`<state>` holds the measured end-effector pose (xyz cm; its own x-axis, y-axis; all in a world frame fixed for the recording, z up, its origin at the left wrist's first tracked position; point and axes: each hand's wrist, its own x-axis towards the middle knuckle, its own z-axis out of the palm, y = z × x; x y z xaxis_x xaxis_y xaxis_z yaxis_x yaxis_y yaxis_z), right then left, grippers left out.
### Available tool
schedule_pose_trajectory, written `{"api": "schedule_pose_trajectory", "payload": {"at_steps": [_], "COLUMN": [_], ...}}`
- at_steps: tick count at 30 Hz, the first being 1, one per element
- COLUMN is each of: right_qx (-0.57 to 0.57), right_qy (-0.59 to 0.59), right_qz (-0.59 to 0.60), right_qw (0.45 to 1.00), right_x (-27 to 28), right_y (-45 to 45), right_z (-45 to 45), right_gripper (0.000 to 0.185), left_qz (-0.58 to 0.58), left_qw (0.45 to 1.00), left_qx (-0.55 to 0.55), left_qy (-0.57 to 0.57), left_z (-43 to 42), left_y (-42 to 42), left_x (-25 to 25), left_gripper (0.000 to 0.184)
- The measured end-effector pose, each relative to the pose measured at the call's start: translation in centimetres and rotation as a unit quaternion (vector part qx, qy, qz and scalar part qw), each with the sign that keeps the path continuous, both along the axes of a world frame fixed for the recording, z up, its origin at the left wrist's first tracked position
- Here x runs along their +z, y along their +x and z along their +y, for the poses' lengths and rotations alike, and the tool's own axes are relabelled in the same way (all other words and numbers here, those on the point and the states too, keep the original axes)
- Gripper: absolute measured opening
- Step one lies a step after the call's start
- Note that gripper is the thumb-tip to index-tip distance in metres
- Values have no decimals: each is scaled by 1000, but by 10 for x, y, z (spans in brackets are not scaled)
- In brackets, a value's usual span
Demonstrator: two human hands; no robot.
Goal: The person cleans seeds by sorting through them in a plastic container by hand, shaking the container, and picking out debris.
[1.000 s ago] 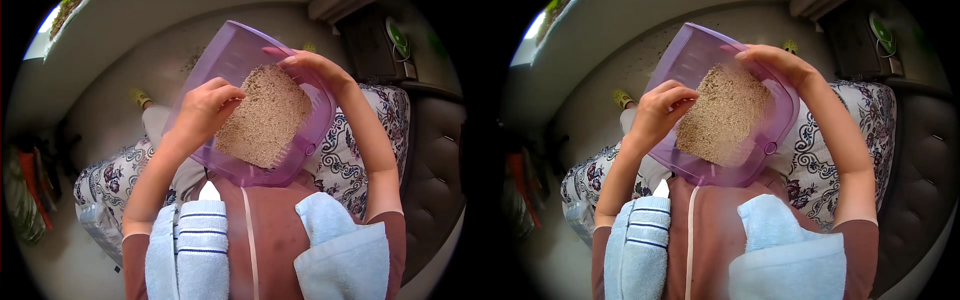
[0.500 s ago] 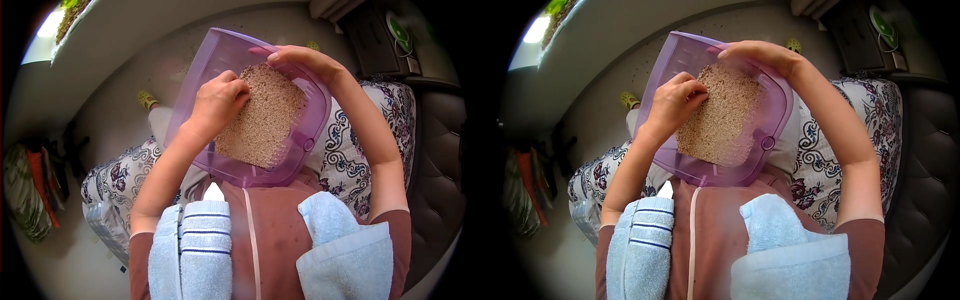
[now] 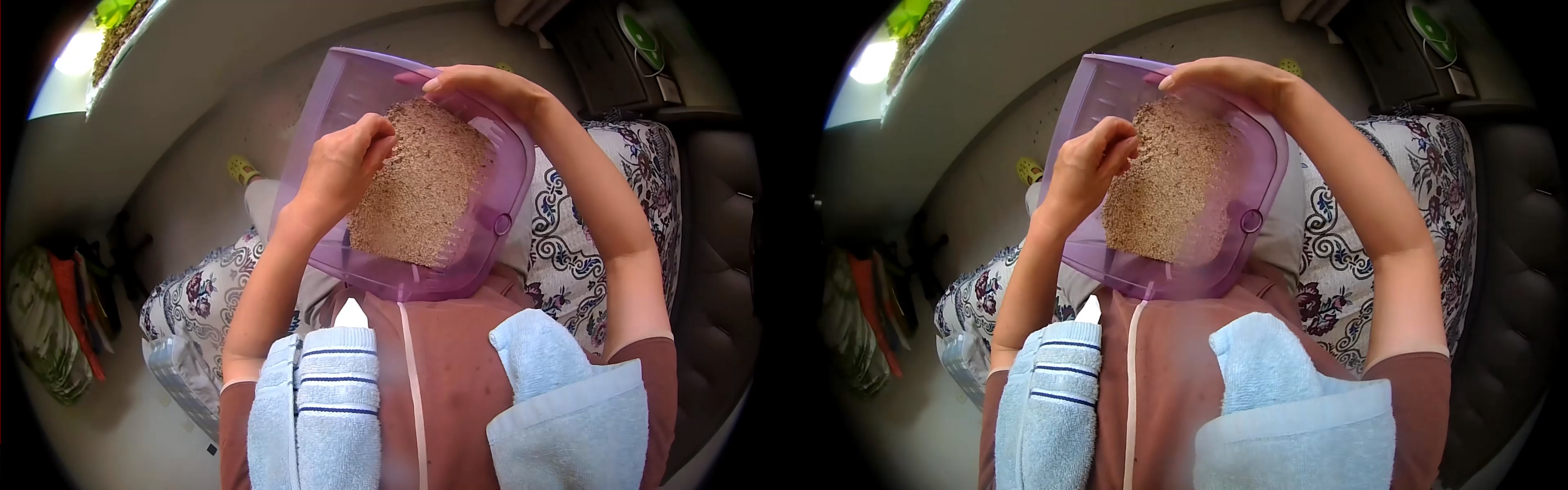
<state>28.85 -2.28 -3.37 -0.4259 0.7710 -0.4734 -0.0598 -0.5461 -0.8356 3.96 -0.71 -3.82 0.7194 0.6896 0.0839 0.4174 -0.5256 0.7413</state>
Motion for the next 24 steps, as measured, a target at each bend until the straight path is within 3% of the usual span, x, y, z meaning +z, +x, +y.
{"api": "schedule_pose_trajectory", "payload": {"at_steps": [4,7,10,11,12,14,16,18,19,20,21,24], "right_qx": [4,11,-7,-6,-3,-4,-15,-9,-6,-8,-9,-10], "right_qy": [-15,-9,-7,-8,-9,-6,-6,-10,-10,-10,-11,-15], "right_qz": [4,8,-6,-4,-3,-6,-10,1,6,11,16,28], "right_qw": [1000,1000,1000,1000,1000,1000,1000,1000,1000,1000,1000,999], "right_x": [6,6,16,18,19,23,22,15,13,15,17,16], "right_y": [-1,-1,-6,-6,-5,-5,-7,-5,-4,-4,-6,-8], "right_z": [-1,-2,-7,-8,-9,-8,-11,-10,-9,-10,-11,-12], "right_gripper": [62,62,61,61,60,59,58,57,56,56,56,56], "left_qz": [3,-43,-135,-22,93,153,52,13,-40,-31,-33,22], "left_qw": [1000,998,975,955,888,826,906,949,977,990,994,976], "left_qx": [-25,24,179,232,275,263,164,156,131,67,14,27], "left_qy": [17,34,3,185,357,475,388,274,162,122,101,216], "left_z": [-1,4,46,69,90,96,76,32,14,7,0,-7], "left_y": [-3,-8,-40,-55,-70,-74,-64,-36,-24,-21,-19,-15], "left_x": [3,17,16,6,-4,-4,10,24,31,28,21,12], "left_gripper": [9,8,15,17,18,21,23,20,19,19,17,16]}}
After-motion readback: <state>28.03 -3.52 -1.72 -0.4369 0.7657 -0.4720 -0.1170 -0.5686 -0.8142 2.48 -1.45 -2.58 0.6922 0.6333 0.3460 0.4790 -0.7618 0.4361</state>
